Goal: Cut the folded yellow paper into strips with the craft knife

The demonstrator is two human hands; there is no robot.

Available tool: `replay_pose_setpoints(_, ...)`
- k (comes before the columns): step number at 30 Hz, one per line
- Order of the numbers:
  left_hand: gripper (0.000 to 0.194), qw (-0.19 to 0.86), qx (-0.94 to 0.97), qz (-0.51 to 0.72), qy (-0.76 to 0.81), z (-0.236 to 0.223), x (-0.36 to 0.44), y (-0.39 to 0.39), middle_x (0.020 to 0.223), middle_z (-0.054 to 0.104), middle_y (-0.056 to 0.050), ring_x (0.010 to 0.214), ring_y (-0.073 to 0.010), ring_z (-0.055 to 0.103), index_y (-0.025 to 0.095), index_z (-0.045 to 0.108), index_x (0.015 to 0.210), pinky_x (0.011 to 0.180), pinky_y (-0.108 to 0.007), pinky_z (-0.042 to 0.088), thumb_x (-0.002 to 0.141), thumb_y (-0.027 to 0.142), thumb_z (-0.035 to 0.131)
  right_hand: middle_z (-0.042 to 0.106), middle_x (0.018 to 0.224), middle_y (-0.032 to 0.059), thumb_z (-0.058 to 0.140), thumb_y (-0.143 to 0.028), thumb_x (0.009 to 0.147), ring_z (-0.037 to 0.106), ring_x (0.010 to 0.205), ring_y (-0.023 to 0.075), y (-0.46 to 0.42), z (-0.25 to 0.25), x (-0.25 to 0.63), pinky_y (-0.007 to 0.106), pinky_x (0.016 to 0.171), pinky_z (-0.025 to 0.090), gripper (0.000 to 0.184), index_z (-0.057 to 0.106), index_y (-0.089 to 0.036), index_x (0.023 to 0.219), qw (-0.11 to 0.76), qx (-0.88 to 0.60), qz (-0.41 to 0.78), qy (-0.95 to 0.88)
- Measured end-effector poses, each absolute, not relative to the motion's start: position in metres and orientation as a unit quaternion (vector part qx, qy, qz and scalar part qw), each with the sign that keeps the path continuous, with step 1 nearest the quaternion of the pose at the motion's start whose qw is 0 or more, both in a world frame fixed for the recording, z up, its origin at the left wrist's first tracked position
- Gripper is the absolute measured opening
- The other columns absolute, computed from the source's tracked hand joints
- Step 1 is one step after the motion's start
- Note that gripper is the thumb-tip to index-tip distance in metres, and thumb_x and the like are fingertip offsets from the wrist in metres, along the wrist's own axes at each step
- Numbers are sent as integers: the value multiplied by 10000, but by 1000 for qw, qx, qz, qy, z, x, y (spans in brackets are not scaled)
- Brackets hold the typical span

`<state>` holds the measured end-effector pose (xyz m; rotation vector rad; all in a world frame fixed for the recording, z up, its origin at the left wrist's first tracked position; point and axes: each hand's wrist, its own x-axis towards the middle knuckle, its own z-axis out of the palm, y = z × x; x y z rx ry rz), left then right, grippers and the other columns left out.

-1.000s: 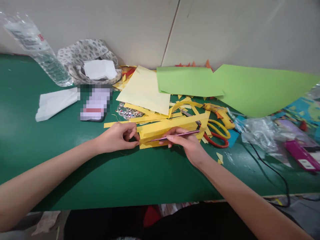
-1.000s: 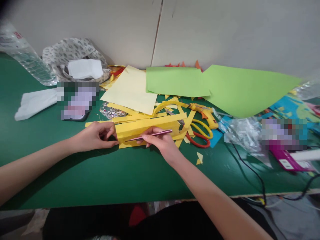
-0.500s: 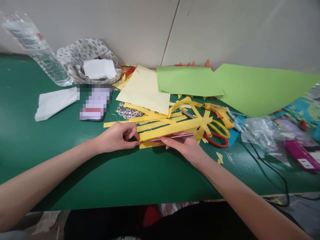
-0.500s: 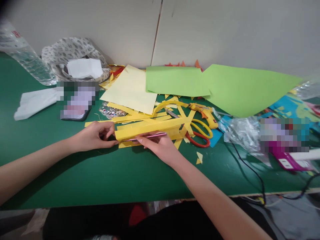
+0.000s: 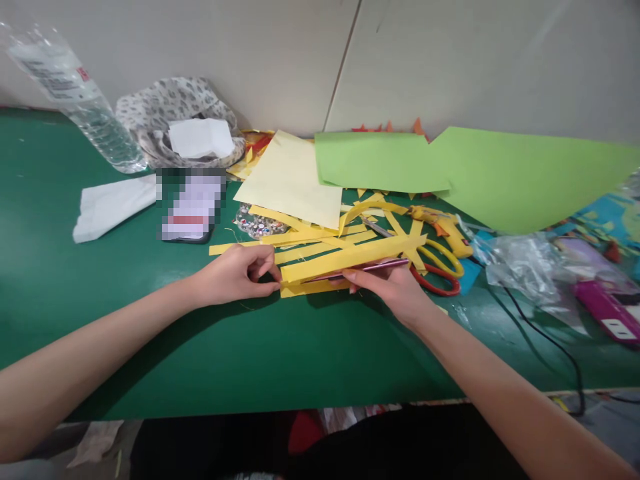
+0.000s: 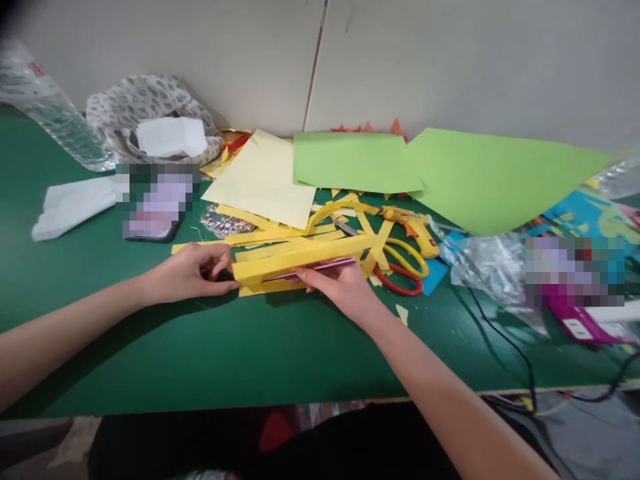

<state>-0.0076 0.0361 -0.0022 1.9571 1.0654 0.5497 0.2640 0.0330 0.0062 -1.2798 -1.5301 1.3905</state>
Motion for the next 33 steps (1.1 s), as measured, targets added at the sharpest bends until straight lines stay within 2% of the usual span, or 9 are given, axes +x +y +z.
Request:
replay_pose_setpoints(4,369,414,776,220,422,-2,-8,37,564,479,69,565,-78,586,206,284,638,441,-158,296,755,219,634,745,938,76,773,-337,695,699,820,277,34,7,270,348,567,553,208,715,-207,846,367,-501,530,-578)
replay_pose_setpoints(11,367,416,773,219,427,-3,-8,36,567,501,59,698,-122,659,210,283,638,456,-165,322,753,223,632,742,860,55,779,-310,676,713,703,252,36,6,283,323,538,541,227,714,-212,870,390,-507,530,-557)
replay_pose_setpoints(16,359,414,774,217,427,-3,-8,36,593,535,49,750,-140,682,210,283,635,454,-172,322,753,225,622,745,855,50,768,-273,676,719,721,254,37,7,291,312,539,530,162,706,-211,813,412,-526,513,-539)
replay_pose_setpoints(22,352,427,766,215,430,-3,-8,36,561,479,56,947,-205,690,213,288,636,484,-169,352,754,227,619,740,793,23,813,-283,611,715,702,244,40,2,307,316,551,565,217,718,-217,794,426,-534,525,-507)
replay_pose_setpoints(26,349,428,765,215,430,-4,-9,36,582,498,50,935,-208,697,212,285,634,481,-174,348,749,215,615,741,791,23,826,-274,583,711,729,245,40,4,311,332,567,592,226,720,-229,778,447,-538,533,-476)
replay_pose_setpoints(33,357,430,764,218,428,-4,-8,37,630,563,26,894,-208,705,212,281,632,476,-182,358,754,245,614,743,805,19,819,-247,547,700,674,225,39,10,308,307,493,581,241,729,-230,770,461,-537,531,-465)
